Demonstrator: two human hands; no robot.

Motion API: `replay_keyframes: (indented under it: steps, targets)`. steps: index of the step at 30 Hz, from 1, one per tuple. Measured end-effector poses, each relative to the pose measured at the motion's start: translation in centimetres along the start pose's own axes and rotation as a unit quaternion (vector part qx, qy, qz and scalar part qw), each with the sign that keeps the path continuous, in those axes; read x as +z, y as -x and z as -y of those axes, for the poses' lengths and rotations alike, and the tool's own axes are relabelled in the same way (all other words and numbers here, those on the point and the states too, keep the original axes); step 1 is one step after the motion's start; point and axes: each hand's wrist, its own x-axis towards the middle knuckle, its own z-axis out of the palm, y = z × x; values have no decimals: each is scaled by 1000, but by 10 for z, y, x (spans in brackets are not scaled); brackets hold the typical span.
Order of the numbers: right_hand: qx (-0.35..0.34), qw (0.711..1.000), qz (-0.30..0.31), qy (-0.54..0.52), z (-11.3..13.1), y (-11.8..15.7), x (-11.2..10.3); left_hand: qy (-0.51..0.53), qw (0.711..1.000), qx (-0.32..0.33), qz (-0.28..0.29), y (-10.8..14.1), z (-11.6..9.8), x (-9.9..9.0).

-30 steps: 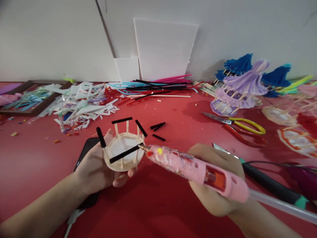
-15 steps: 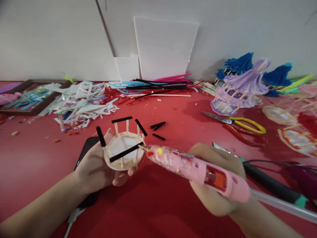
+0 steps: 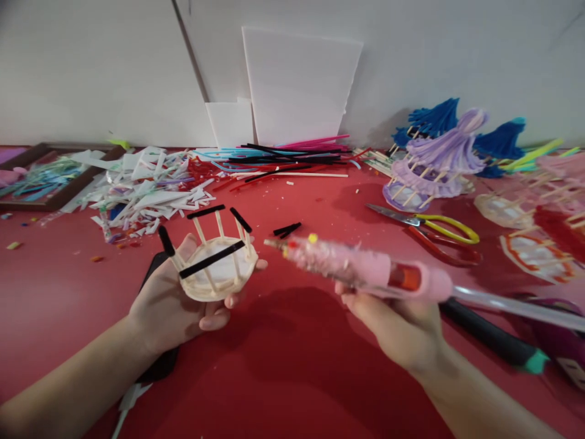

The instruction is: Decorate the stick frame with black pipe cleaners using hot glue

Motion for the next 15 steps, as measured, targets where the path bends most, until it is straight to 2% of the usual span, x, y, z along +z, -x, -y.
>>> replay_keyframes:
  steps: [3,6,11,15]
  targets:
    - [92,989,8,-112,12,-10,8,-8,1000,7,-13,1,0,1]
    - [162,962,55,-213,19,-20,10,-15,1000,16,-19,0,1,1]
    - [170,953,68,-241,15,-26,4,-30,999,23,-37,-1,1,2]
    - [147,962,72,-219,13,-21,4,-51,998,28,-40,-1,3,5]
